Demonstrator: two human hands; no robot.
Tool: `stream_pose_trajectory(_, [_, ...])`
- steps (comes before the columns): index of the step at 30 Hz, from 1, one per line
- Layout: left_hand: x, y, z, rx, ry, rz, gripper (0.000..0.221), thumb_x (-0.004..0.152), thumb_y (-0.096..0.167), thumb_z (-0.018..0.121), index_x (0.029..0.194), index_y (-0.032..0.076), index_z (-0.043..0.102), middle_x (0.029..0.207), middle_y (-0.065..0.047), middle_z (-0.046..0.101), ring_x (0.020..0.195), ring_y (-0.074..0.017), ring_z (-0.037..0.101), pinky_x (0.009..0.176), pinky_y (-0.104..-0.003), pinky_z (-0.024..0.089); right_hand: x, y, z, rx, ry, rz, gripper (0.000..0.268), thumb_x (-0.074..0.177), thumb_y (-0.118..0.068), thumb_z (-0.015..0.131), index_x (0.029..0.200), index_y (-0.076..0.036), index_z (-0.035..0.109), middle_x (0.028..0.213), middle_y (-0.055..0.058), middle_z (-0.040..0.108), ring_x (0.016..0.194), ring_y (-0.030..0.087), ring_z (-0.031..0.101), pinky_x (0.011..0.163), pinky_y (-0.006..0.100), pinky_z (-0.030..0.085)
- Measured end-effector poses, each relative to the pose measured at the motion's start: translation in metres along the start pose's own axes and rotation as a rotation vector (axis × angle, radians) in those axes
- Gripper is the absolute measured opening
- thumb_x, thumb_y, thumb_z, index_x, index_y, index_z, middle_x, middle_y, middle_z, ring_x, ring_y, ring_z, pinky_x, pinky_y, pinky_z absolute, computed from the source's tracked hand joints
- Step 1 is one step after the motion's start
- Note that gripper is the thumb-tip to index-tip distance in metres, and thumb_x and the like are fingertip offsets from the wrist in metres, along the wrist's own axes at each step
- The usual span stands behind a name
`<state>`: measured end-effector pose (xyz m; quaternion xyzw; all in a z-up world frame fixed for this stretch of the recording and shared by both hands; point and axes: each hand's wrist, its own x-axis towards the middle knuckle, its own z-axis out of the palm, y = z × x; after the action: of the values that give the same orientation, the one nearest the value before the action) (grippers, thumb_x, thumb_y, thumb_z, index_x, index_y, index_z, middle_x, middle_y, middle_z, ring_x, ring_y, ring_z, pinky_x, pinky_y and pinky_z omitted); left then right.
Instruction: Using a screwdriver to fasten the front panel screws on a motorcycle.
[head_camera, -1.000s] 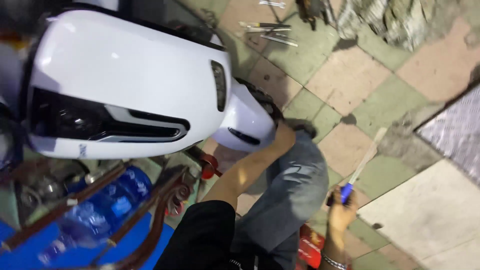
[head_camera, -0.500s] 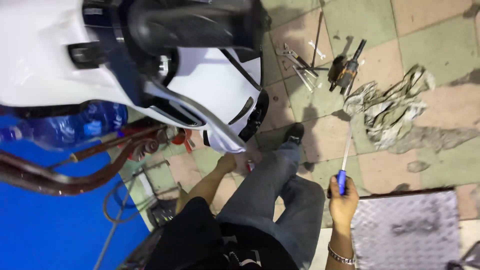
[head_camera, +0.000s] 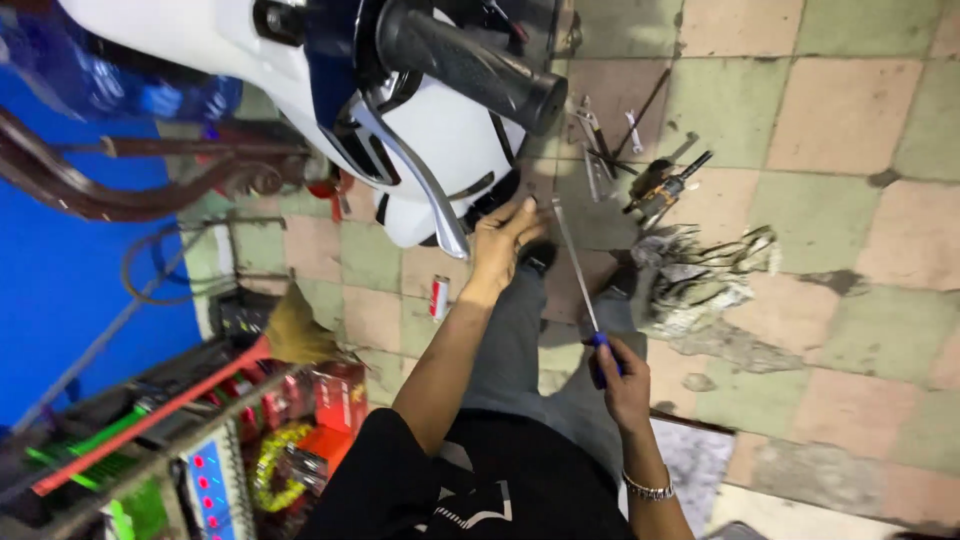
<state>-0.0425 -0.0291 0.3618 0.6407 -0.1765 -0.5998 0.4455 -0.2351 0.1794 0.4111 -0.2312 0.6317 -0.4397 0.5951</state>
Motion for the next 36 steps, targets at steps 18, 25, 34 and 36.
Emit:
stream_pose_trajectory(18, [-0.006,0.068,-0.088,-0.315,0.314,0.211,0.017,0.086,0.018,0.086,0.094,0.004,0.079,0.072,-0.012,0.068,0.060,-0.0158,0.068,0.049,-0.020,0.051,0.079,-0.082,0.042,-0.715,-0.338,-0.345,0.027,0.090,-0.031,0.077,0.112,-0.014,0.079,0.068,0.020,0.071,0.065,0.037,0.070,0.057,0.042,0.052])
stream_pose_trajectory(25, [0.062,0.099,-0.092,-0.373,0.324,0.561,0.011,0.086,0.010,0.084,0.087,0.003,0.077,0.070,-0.016,0.071,0.055,-0.0162,0.063,0.047,-0.026,0.052,0.198,0.000,0.103,-0.696,-0.247,-1.009,0.026,0.088,-0.018,0.078,0.112,-0.008,0.076,0.087,0.014,0.073,0.080,0.038,0.072,0.067,0.043,0.057])
stream_pose_trajectory(34, [0.079,0.104,-0.073,-0.295,0.028,0.934,0.031,0.082,0.022,0.079,0.090,-0.007,0.072,0.074,-0.018,0.074,0.061,-0.0278,0.074,0.058,-0.035,0.065,0.311,0.103,0.146,-0.120,-0.344,-1.085,0.033,0.097,-0.021,0.065,0.111,0.008,0.063,0.080,0.015,0.060,0.064,0.022,0.055,0.062,0.032,0.046])
stream_pose_trajectory(36, [0.081,0.100,-0.058,-0.361,-0.115,0.980,0.032,0.082,0.022,0.080,0.092,-0.007,0.072,0.075,-0.020,0.073,0.062,-0.0310,0.074,0.059,-0.037,0.066,0.326,0.111,0.151,0.203,-0.600,-0.743,0.040,0.097,-0.026,0.065,0.117,0.008,0.061,0.062,0.009,0.051,0.046,0.013,0.044,0.046,0.028,0.038])
